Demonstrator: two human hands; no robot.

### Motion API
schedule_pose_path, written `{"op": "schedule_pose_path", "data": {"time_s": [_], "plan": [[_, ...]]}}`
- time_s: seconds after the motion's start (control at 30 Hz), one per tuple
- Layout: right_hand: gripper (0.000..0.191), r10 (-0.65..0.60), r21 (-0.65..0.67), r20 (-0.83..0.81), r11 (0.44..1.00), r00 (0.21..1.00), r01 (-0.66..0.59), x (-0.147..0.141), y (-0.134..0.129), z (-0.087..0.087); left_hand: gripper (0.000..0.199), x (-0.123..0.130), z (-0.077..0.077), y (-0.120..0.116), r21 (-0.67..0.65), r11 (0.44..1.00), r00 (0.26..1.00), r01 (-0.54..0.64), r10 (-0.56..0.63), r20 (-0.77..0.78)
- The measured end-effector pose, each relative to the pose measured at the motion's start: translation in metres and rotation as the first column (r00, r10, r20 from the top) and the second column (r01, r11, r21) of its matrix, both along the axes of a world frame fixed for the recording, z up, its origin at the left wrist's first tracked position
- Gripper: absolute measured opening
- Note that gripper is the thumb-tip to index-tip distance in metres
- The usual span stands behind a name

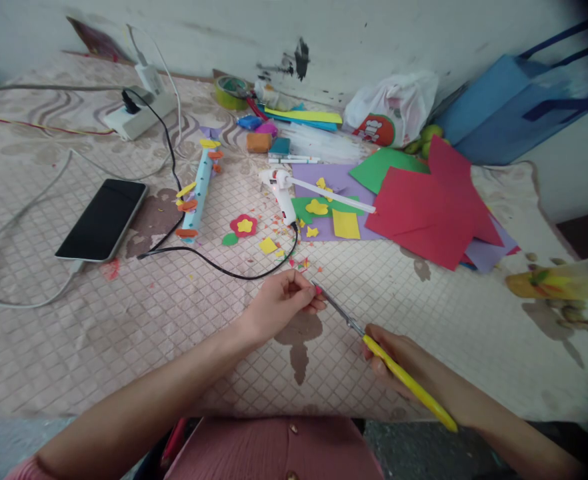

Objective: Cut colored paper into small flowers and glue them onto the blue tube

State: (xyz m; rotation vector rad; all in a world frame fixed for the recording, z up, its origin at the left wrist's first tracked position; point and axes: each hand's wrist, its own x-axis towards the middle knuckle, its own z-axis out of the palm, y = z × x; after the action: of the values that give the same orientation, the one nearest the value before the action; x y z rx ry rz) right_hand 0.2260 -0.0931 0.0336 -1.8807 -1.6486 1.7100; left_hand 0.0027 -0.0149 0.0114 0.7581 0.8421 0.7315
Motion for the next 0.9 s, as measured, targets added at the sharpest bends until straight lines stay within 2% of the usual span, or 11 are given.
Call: {"op": "schedule_pose_path", "data": {"time_s": [0.3,0.47,0.63,0.9], "plan": [[0.019,0.014,-0.015,0.005,1.0,1.0,-0.014,0.001,0.0,-0.007,0.011,0.0,0.0,0.001,-0.006,1.0,1.0,-0.001,0.001,-0.011],[0.025,0.013,0.035,-0.02,0.999,1.0,-0.013,0.0,0.0,-0.001,0.011,0.0,-0.001,0.0,-0.006,1.0,1.0,0.005,-0.005,-0.004],[0.021,0.024,0.043,-0.006,0.999,1.0,-0.024,-0.001,0.001,0.003,0.011,0.0,0.0,0.0,-0.013,1.0,1.0,0.004,-0.005,-0.012],[0.016,0.023,0.03,-0.03,0.999,0.999,-0.022,0.003,0.0,-0.011,0.011,0.0,0.0,0.0,-0.003,1.0,1.0,0.002,-0.003,-0.014]]}}
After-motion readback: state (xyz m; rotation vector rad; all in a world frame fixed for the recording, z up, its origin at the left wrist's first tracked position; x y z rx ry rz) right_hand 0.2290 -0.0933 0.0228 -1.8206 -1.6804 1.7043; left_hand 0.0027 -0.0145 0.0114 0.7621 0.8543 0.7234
